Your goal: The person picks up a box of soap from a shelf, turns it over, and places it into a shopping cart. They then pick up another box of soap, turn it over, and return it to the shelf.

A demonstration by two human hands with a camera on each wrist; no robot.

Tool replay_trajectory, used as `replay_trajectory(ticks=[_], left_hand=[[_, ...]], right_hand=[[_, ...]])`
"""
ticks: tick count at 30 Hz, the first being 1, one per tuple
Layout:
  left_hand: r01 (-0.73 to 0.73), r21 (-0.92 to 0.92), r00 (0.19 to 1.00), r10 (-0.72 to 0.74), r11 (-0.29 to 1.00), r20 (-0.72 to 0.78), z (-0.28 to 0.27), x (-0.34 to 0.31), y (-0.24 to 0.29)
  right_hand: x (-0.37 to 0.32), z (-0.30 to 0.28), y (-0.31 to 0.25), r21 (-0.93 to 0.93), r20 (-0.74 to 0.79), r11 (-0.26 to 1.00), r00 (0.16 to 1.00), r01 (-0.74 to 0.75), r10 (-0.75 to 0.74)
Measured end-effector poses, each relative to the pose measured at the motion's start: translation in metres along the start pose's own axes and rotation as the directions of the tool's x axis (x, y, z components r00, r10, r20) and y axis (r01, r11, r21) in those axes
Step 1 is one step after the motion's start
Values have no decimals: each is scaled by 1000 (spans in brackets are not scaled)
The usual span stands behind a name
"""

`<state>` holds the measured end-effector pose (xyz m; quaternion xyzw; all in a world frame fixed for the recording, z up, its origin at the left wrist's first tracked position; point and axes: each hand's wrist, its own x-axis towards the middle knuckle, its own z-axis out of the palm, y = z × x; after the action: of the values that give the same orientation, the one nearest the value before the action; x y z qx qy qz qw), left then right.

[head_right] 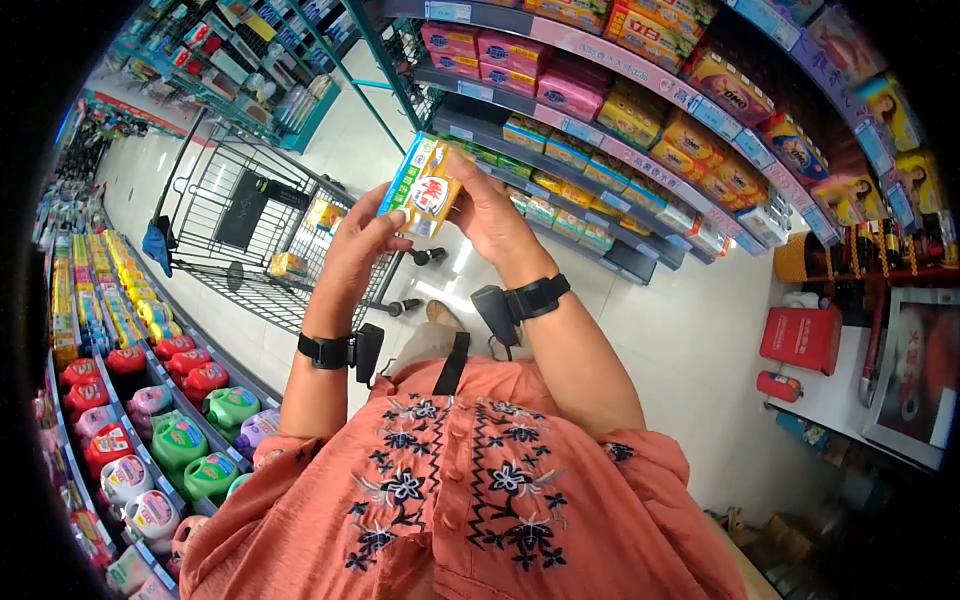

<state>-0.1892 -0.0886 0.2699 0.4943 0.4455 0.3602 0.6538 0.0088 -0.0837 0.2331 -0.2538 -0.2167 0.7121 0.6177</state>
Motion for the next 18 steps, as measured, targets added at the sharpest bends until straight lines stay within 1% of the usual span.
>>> replay_trajectory(ticks=[1,3,6,8,12,15,17,18], left_hand=[[6,-24,1000,-6,1000,-20,0,0,2],[-2,-24,1000,2,1000,-14,-3,-1,8],[0,-48,1000,0,999,-6,-5,-4,10],[6,-73,1000,-6,997,4,-1,-7,12],[5,-207,1000,-5,978,1,5,-9,12],[-12,-328,1000,17,944,12,16,-9,5],[1,-389,1000,11,921,27,22,-7,-4],[18,-344,999,-4,939,43,23,-8,-3]], right_hand=[[-1,-2,-4,-26,7,999,1000,-30,30],[-6,-4,-14,-80,16,993,996,-91,93],[-12,0,-24,-162,81,984,992,-79,93],[-12,-2,-24,-188,95,978,990,-87,106],[-15,-1,-24,-191,135,979,986,-72,99],[-16,6,-18,-299,91,954,995,-11,40],[-20,12,-21,-332,74,943,996,-29,56],[-21,13,-23,-349,64,936,996,-37,63]])
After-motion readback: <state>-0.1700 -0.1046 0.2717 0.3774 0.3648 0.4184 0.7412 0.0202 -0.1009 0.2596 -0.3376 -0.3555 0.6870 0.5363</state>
